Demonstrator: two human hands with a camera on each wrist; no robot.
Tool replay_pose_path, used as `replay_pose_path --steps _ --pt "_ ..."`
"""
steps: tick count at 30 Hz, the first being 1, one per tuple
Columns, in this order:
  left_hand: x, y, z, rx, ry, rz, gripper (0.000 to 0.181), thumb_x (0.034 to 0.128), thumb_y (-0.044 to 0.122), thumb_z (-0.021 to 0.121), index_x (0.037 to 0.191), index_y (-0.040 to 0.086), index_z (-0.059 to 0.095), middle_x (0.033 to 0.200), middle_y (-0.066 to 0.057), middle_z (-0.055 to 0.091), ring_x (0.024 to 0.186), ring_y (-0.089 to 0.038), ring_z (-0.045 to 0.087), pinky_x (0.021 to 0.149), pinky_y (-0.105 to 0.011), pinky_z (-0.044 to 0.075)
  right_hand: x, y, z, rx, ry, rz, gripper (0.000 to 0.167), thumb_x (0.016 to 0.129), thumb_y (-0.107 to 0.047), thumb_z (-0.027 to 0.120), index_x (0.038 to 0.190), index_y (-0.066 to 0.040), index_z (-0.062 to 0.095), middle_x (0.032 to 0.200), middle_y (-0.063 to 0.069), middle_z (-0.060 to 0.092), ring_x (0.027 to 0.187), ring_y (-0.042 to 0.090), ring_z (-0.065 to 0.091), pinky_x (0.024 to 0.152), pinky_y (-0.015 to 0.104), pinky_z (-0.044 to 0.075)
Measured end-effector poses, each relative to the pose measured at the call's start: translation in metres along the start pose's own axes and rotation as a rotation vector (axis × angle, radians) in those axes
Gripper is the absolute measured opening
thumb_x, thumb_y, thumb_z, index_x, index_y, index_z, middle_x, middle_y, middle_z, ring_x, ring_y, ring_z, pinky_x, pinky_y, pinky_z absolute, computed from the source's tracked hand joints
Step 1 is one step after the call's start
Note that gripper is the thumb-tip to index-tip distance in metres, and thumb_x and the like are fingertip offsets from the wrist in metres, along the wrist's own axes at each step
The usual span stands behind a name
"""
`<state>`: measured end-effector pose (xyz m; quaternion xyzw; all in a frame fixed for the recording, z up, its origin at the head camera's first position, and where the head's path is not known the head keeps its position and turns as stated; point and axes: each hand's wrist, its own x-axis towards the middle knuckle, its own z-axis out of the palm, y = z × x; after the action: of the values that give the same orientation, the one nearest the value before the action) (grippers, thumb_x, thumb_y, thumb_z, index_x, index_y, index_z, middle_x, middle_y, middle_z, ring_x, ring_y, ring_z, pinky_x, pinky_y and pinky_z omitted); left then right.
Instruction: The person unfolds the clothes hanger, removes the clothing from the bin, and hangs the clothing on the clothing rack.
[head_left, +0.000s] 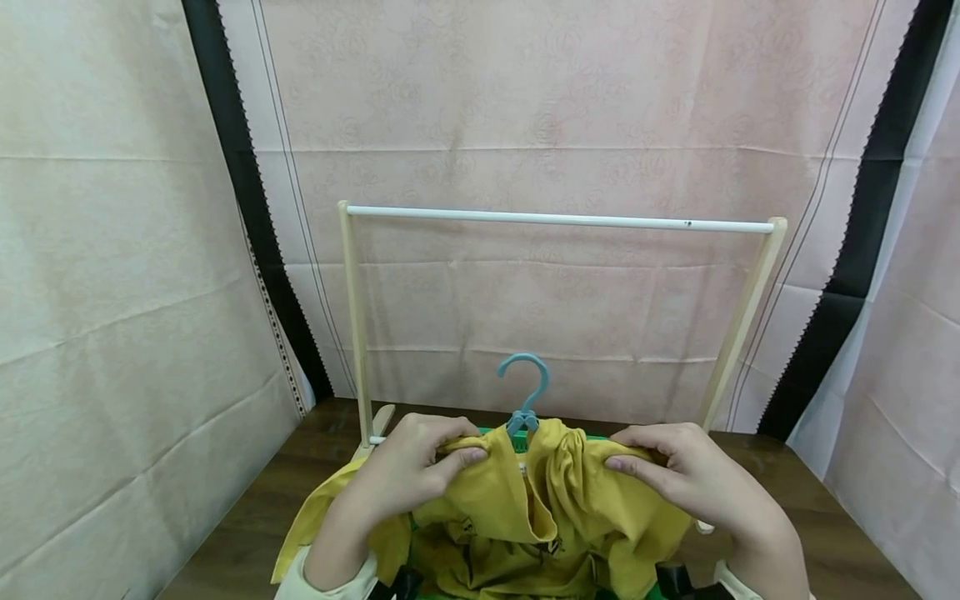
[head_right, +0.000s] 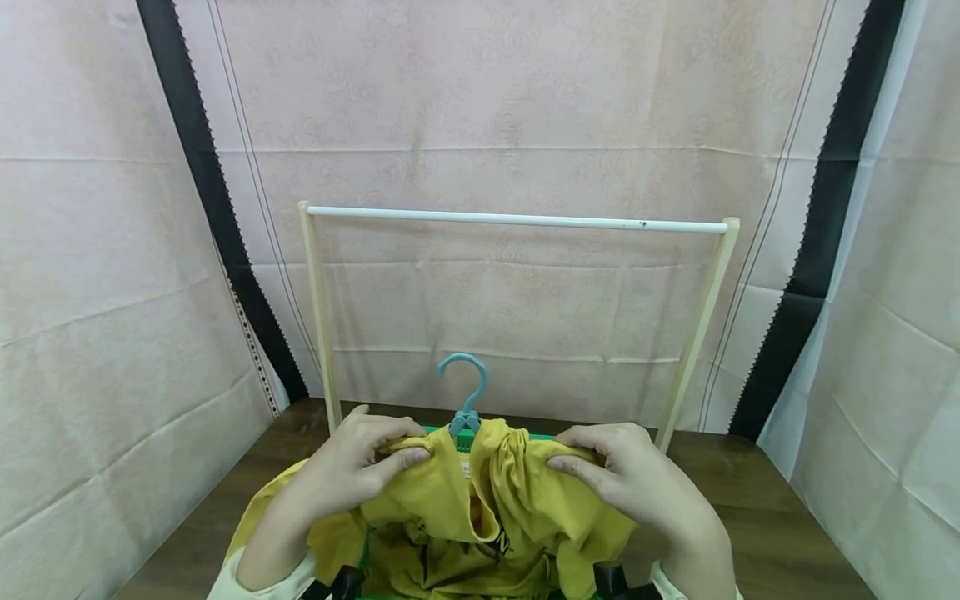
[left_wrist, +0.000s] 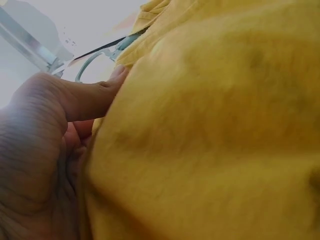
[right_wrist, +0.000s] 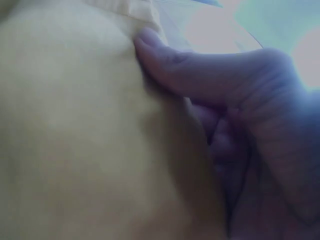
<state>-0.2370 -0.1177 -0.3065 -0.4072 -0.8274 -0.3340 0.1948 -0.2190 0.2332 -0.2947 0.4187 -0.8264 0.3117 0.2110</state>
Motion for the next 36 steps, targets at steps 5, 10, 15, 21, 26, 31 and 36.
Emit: replay_pose_path --steps 5,10,15,21,26,31,36 --pt "-0.001 0.001 -0.001 0.054 0.002 -0.039 0.003 0.0975 0.034 0.068 0.097 0.032 0.071 0.087 0.024 0.065 0.061 0.0 0.048 0.057 -0.023 0.045 0.0 0.002 0.001 -0.031 0.028 -0.019 0.024 0.09 -0.006 0.076 0.104 -0.026 0.074 0.094 -0.014 0.072 0.076 0.002 0.062 0.067 0.016 0.049" --pt "0.0 0.002 0.0 0.102 -0.005 -0.06 0.004 0.0978 0.037 0.067 0.098 0.034 0.071 0.089 0.026 0.065 0.064 -0.001 0.051 0.058 -0.024 0.046 0.0 0.002 0.002 -0.043 0.036 -0.008 0.023 0.091 -0.009 0.075 0.102 -0.029 0.073 0.092 -0.016 0.071 0.072 0.002 0.06 0.064 0.017 0.049" --pt "-0.001 0.003 -0.001 0.116 0.023 -0.056 0.007 0.0973 0.039 0.067 0.102 0.035 0.071 0.093 0.026 0.066 0.069 0.002 0.056 0.061 -0.023 0.048 0.0 0.002 0.001 -0.048 0.038 0.001 0.022 0.091 -0.01 0.075 0.102 -0.029 0.073 0.091 -0.016 0.071 0.071 0.002 0.06 0.063 0.017 0.048" --pt "-0.001 0.003 -0.004 0.102 0.053 -0.024 0.011 0.0981 0.038 0.066 0.107 0.033 0.069 0.1 0.025 0.066 0.08 0.003 0.061 0.069 -0.024 0.051 0.0 0.005 0.0 -0.054 0.053 0.0 0.023 0.091 -0.008 0.075 0.1 -0.029 0.074 0.09 -0.016 0.07 0.071 0.003 0.06 0.063 0.017 0.048" --pt "-0.001 0.0 -0.005 0.07 0.105 0.024 0.015 0.0994 0.031 0.066 0.113 0.026 0.068 0.106 0.02 0.065 0.09 0.0 0.062 0.073 -0.025 0.053 0.0 0.006 -0.001 -0.069 0.068 0.01 0.023 0.091 -0.008 0.075 0.099 -0.029 0.074 0.089 -0.016 0.07 0.072 0.003 0.061 0.063 0.017 0.048" --pt "-0.001 0.0 -0.009 0.042 0.194 0.067 0.017 0.0978 0.02 0.069 0.114 0.015 0.069 0.11 0.011 0.065 0.1 -0.005 0.063 0.081 -0.028 0.054 0.0 0.008 -0.001 -0.119 0.091 0.026 0.022 0.091 -0.01 0.076 0.099 -0.03 0.074 0.09 -0.018 0.07 0.072 0.002 0.06 0.063 0.016 0.047" --pt "-0.001 0.002 -0.01 0.034 0.238 0.096 0.016 0.0981 0.015 0.068 0.114 0.014 0.068 0.113 0.007 0.064 0.1 -0.009 0.062 0.083 -0.03 0.054 0.0 0.01 -0.002 -0.174 0.118 0.032 0.023 0.089 -0.01 0.077 0.097 -0.031 0.073 0.084 -0.02 0.067 0.066 0.0 0.055 0.06 0.014 0.043"
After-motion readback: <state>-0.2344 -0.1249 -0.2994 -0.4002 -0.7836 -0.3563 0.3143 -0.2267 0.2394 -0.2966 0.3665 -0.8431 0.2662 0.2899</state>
